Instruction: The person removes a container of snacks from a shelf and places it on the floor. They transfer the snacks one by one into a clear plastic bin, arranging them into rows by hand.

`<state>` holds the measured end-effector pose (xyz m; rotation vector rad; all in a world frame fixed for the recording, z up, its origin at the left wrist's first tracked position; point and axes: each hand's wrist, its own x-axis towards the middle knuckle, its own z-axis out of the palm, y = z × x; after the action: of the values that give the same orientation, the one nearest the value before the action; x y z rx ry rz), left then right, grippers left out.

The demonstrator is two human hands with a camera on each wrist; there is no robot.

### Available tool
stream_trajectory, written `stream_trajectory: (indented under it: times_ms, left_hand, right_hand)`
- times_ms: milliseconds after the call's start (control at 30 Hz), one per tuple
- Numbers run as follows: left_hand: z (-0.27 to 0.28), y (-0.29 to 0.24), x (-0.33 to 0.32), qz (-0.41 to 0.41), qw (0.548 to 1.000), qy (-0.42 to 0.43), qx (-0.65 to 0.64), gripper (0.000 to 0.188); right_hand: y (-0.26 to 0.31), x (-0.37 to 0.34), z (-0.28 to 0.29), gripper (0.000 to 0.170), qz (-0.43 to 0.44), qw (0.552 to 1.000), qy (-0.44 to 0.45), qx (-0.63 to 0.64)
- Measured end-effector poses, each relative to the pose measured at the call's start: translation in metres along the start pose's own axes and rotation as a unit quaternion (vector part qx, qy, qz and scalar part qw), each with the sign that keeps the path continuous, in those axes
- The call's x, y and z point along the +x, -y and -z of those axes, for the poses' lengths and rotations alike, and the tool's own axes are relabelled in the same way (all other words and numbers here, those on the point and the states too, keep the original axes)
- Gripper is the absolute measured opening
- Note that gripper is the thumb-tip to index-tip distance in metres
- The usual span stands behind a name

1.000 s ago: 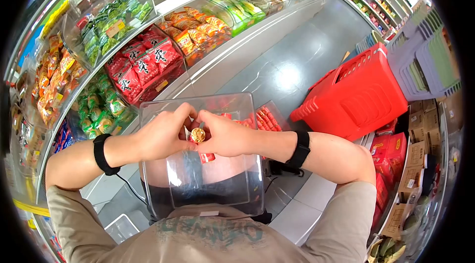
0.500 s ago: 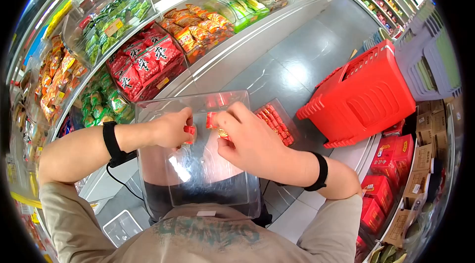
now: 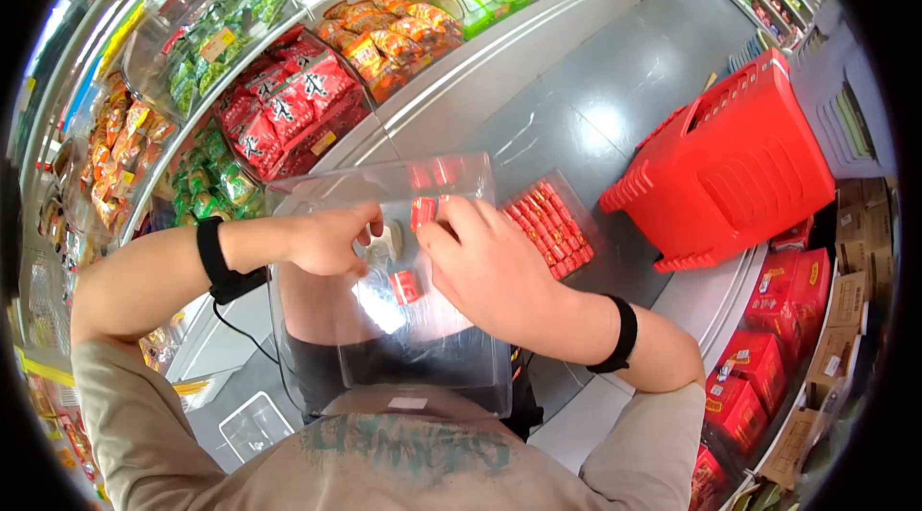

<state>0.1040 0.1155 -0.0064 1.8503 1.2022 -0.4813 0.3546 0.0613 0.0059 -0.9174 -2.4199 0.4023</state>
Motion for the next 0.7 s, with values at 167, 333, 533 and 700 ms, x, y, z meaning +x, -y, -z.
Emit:
stream_trajectory:
  times_ms: [167,333,533,700]
  left_hand:
    - [-0.020,-0.032,-0.038,-0.090,0.952,0.136,0.258,0.052]
    - [-0.022,-0.051,-0.089,-0.130,0.922,0.117,0.346,0.042]
    - [-0.032,-0.054,-0.095,-0.143,0.974,-0.017,0.172,0.033]
    - [-0.069,-0.039,-0.045,-0.015,0.935,0.171,0.310,0.042]
  right_hand:
    - [-0.004,0.000,-0.004,0.032,-0.007,0.999,-0.003,-0.032]
    - [-0.003,-0.003,-0.008,0.031,-0.004,0.999,0.006,-0.047]
    - [-0.006,-0.004,-0.011,0.028,-0.002,0.999,-0.004,-0.042]
    - [-0.007,-0.001,-0.016,0.026,0.014,0.999,0.003,-0.050]
